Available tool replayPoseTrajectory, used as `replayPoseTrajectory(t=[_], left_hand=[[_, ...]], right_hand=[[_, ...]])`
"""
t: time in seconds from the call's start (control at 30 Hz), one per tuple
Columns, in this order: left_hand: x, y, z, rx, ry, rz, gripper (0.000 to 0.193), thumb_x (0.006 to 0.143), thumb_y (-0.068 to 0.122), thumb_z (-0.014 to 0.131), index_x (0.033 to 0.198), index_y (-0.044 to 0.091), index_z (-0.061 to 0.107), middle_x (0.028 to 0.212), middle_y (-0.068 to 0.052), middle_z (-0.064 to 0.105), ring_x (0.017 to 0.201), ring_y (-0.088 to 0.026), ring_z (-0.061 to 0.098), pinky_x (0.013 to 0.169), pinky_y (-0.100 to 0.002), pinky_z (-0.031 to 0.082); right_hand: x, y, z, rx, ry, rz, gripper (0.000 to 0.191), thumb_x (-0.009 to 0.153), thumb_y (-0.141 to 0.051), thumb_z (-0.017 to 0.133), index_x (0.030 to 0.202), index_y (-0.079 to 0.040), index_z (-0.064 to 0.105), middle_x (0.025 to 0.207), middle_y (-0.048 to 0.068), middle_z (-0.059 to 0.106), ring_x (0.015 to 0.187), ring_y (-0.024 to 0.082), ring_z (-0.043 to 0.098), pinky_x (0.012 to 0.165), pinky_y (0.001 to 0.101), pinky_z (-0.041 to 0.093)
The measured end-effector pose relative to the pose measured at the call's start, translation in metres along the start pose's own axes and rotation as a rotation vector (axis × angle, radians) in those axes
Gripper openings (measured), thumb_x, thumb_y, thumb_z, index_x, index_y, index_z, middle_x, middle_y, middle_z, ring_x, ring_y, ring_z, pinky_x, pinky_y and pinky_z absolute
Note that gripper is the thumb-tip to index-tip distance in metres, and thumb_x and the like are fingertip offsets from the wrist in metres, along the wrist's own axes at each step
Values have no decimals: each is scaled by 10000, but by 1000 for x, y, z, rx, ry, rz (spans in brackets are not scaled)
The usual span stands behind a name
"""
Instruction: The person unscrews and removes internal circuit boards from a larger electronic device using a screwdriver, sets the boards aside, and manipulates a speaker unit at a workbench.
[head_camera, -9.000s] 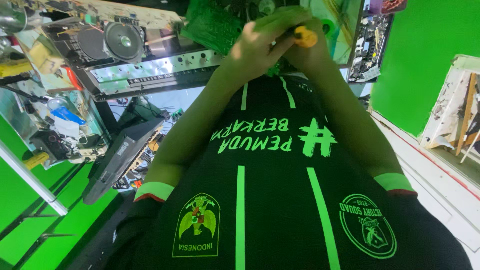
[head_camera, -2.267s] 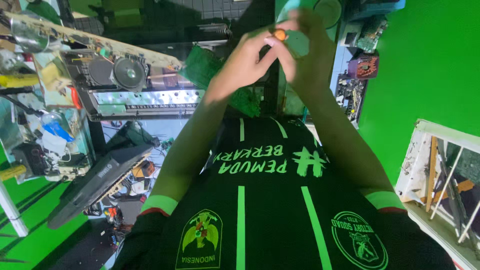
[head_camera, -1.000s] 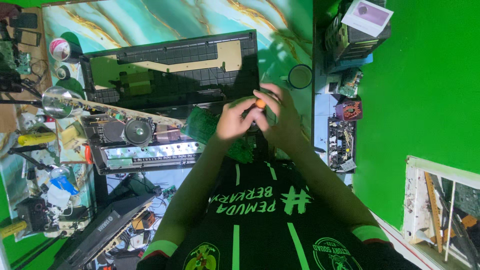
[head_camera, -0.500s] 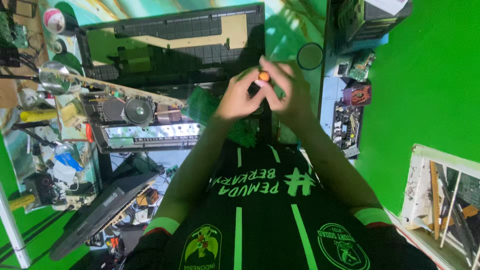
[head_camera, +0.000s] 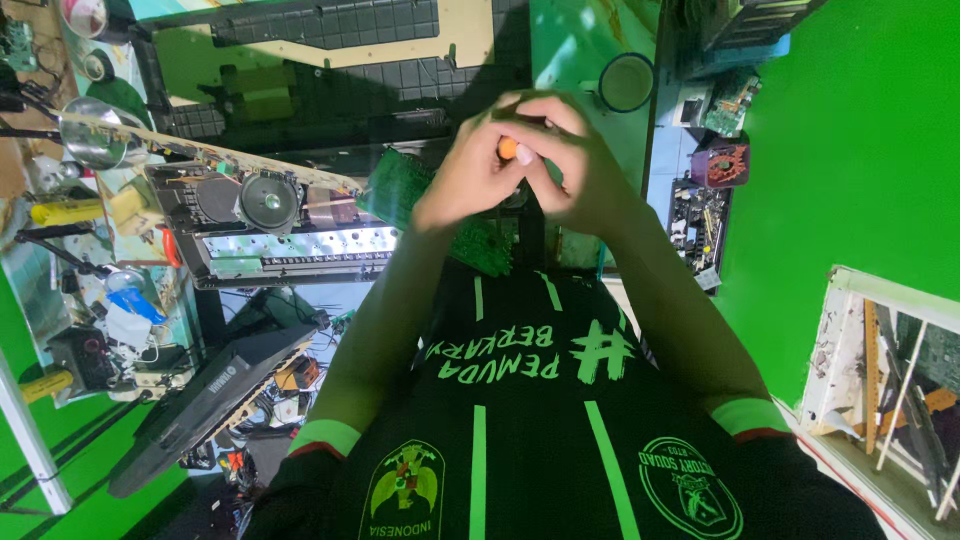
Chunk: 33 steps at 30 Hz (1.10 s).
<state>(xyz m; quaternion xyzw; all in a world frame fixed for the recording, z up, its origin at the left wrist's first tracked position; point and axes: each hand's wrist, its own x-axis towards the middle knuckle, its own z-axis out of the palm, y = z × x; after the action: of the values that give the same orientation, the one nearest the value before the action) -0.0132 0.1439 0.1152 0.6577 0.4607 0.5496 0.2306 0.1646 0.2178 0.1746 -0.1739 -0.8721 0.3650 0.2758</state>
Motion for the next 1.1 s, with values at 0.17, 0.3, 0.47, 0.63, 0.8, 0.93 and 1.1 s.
replayPoseTrajectory(t=[0.17, 0.3, 0.47, 0.63, 0.8, 0.93, 1.1], left_hand=[[3, 0, 8, 131, -26, -278, 110, 927, 59, 708, 1025, 35, 664, 852, -129, 713, 709, -262, 734, 661, -365, 562], [6, 13, 2, -7, -17, -293, 266, 895, 72, 719, 1115, -54, 639, 950, -184, 707, 650, -257, 720, 497, -330, 533], [13, 20, -4, 96, -72, -248, 227, 989, 84, 727, 1195, 7, 671, 996, -138, 739, 796, -269, 753, 687, -360, 568], [16, 13, 4, 135, 36, -142, 278, 981, 68, 723, 1200, -50, 598, 1062, -185, 672, 909, -314, 722, 782, -370, 589], [4, 8, 3, 103, -195, -178, 110, 1005, 33, 683, 1097, 76, 727, 1007, -133, 742, 815, -262, 769, 724, -337, 600], [-3, 0, 5, 51, -170, -222, 146, 989, 23, 701, 1123, -17, 661, 979, -158, 719, 776, -281, 745, 648, -331, 574], [-4, -9, 15, 156, -94, -172, 101, 985, 57, 754, 1057, 31, 688, 972, -101, 735, 823, -244, 774, 705, -341, 606]], right_hand=[[12, 3, -2, 23, -4, 109, 356, 937, -201, 789, 1251, -53, 711, 1143, 150, 705, 1019, 232, 655, 938, 386, 495], [12, 7, -10, 50, 5, 207, 318, 1038, -201, 693, 1335, -89, 701, 1178, 165, 734, 1137, 243, 658, 1022, 354, 521], [9, 6, -11, -179, 76, -73, 364, 977, -183, 737, 1292, -7, 686, 1163, 227, 657, 1059, 335, 631, 948, 379, 478], [5, 4, -4, -76, 62, 99, 373, 1028, -107, 689, 1388, -12, 665, 1129, 137, 667, 987, 263, 630, 906, 367, 501], [4, 8, -1, -238, 75, 122, 270, 1028, -198, 834, 1172, -34, 675, 1010, 124, 615, 896, 244, 615, 790, 356, 483], [5, 6, -7, -171, 77, -69, 192, 1046, -72, 749, 1203, -18, 653, 1096, 129, 611, 1016, 273, 627, 875, 377, 512], [-2, 0, -7, 85, 108, -114, 365, 989, -32, 651, 1326, 78, 560, 1230, 203, 557, 1033, 286, 593, 849, 368, 521]])
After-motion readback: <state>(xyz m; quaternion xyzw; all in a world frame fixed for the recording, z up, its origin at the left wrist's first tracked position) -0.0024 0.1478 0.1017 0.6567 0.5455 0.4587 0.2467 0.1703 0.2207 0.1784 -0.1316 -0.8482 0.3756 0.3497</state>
